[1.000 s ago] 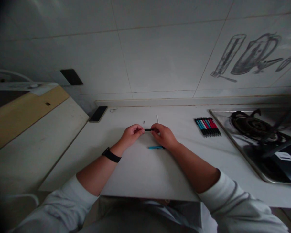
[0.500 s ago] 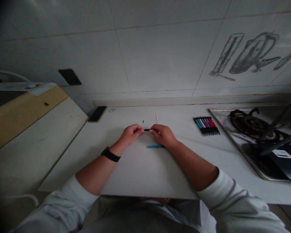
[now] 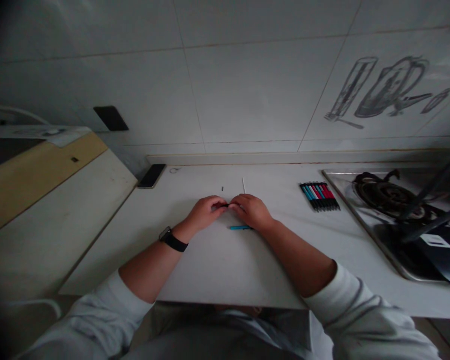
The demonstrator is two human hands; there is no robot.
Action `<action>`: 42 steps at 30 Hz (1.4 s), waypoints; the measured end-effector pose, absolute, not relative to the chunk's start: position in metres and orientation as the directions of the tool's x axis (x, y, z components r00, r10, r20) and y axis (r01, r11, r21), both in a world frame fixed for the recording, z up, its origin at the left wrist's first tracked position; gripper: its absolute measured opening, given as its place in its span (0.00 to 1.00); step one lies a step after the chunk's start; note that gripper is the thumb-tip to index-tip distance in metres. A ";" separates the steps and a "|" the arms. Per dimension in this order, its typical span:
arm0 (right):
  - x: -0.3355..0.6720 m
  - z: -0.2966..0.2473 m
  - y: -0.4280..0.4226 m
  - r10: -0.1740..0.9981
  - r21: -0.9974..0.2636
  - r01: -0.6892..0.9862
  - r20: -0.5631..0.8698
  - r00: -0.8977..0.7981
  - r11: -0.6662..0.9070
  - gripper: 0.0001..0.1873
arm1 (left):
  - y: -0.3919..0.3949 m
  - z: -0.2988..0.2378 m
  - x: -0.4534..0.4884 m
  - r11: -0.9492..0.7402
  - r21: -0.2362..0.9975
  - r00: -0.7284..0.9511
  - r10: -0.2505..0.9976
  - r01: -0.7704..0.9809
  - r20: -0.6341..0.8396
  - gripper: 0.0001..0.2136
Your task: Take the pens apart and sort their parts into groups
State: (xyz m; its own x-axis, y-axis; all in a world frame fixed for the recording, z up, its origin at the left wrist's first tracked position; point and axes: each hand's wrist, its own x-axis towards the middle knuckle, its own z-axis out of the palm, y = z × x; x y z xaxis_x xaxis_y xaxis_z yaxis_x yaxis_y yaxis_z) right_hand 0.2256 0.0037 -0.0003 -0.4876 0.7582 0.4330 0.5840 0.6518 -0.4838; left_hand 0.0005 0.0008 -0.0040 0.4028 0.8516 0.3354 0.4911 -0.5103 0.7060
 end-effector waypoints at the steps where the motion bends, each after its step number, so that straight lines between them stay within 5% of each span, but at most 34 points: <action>1: 0.226 -0.001 0.006 0.771 -0.492 0.595 0.447 -0.454 0.636 0.16 | 0.002 -0.004 0.000 -0.487 0.716 0.362 0.869 0.501 0.338 0.04; 5: 0.228 0.001 0.029 0.790 -0.442 0.672 0.475 -0.387 0.595 0.15 | 0.013 -0.008 -0.007 -0.342 0.813 0.149 0.939 0.472 0.309 0.07; 9: 0.219 0.006 0.062 0.773 -0.262 0.738 0.356 -0.525 0.622 0.14 | 0.026 -0.017 -0.013 -0.262 0.875 0.029 0.961 0.406 0.275 0.09; 19: 0.177 0.020 0.107 0.724 0.028 0.724 0.033 -0.690 0.689 0.14 | 0.029 -0.018 -0.015 -0.266 0.887 0.022 0.960 0.377 0.279 0.09; 26: 0.177 0.020 0.098 0.746 0.103 0.744 0.027 -0.665 0.660 0.15 | 0.026 -0.014 -0.013 -0.244 0.883 0.031 0.967 0.401 0.253 0.09; 35: 0.222 0.023 0.047 0.824 -0.380 0.731 0.274 -0.497 0.567 0.13 | 0.017 -0.013 -0.006 -0.375 0.820 0.171 0.927 0.432 0.334 0.06; 42: 0.223 -0.004 0.023 0.886 -0.778 0.429 0.367 -0.284 0.460 0.08 | 0.011 -0.012 -0.004 -0.448 0.745 0.232 0.894 0.493 0.384 0.06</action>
